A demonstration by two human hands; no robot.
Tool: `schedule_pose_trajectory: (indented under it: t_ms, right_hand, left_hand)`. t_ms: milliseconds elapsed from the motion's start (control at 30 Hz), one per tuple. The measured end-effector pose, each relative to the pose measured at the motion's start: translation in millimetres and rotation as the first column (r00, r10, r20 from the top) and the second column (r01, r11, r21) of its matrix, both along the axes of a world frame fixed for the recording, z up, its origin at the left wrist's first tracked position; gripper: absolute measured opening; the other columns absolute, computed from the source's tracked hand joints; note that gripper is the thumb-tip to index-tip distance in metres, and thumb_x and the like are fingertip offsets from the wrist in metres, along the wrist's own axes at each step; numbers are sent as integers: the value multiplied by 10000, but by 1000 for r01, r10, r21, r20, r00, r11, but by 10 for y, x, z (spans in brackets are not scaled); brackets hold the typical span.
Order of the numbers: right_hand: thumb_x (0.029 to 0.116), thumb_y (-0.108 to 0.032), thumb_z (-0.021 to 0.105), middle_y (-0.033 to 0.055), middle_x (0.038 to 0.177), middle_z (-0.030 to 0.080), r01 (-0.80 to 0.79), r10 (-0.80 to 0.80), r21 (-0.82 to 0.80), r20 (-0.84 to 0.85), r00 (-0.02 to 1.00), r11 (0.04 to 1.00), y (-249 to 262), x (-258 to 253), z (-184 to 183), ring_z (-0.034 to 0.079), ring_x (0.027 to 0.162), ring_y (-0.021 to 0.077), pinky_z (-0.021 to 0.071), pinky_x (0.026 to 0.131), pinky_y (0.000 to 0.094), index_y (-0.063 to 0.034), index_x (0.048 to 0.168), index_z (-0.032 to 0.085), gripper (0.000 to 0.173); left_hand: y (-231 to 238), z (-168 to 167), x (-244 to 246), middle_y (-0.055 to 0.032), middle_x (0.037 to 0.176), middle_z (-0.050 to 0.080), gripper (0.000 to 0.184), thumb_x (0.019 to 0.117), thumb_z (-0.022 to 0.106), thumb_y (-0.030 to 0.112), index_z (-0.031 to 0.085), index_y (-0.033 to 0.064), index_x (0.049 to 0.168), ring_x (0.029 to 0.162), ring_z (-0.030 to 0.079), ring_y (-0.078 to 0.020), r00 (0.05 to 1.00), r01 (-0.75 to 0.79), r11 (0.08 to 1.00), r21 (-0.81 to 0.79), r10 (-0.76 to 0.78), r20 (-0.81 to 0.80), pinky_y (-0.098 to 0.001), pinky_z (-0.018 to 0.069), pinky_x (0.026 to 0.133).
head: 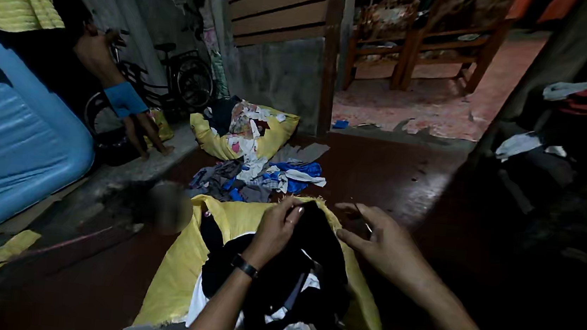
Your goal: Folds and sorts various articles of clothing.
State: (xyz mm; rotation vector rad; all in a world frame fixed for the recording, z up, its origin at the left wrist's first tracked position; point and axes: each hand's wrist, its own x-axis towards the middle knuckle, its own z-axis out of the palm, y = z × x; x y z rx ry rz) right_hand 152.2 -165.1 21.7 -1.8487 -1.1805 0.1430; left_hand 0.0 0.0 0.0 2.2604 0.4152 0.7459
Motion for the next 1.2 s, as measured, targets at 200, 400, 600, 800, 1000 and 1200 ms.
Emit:
schedule_pose_trajectory:
  t_ms: [200,400,600,800,1000,1200]
  right_hand:
    - [663,-369,938,10,1096,742,-126,134,52,-188,973,991,73,-109,-94,718,998,166,618,877,472,-192,1280,665,698]
    - [802,-70,695,6,859,718,-39,112,279,-249,962,959,132,-67,-130,662,708,146,569,620,372,-101,996,720,197]
    - [934,-259,690,19,725,606,51,107,419,-345,933,907,-267,135,419,454,435,100,412,372,283,-183,1183,667,261]
    - [969,-279,705,27,706,610,65,-91,436,37,995,898,-420,-132,1972,485,486,126,441,442,342,-108,1076,689,202]
    - [1013,-170,657,194,897,674,55,-174,377,291,941,924,-325,-88,2900,637,780,349,496,712,622,-5,1061,683,174]
    - [1043,-107,563,268,930,668,194,-294,240,511,808,951,-354,-150,3094,649,845,501,462,686,720,-4,1074,661,146]
  left_hand:
    - [-119,1448,-413,-67,908,683,197,1071,526,170,647,68,1189,688,630,-141,979,94,977,191,-125,160,-304,545,594]
    - [-1,2056,-1002,-69,988,700,331,928,748,138,628,64,1227,763,668,-145,971,82,963,258,-135,195,-304,582,650]
    - [59,2184,-1541,-68,960,717,182,948,731,137,681,88,1116,753,680,-170,984,-71,997,20,67,164,-336,590,642]
    - [157,2238,-1617,-87,962,701,191,1031,626,247,655,88,1131,740,658,-187,941,-168,985,-47,174,290,-359,565,630]
    - [122,2702,-1526,-96,886,641,199,1051,586,228,640,47,1111,718,578,-167,906,-270,959,-87,283,315,-358,488,643]
    - [-97,2902,-1485,-173,936,626,312,1107,450,268,569,16,1248,777,586,-257,884,-359,932,-47,356,303,-443,482,703]
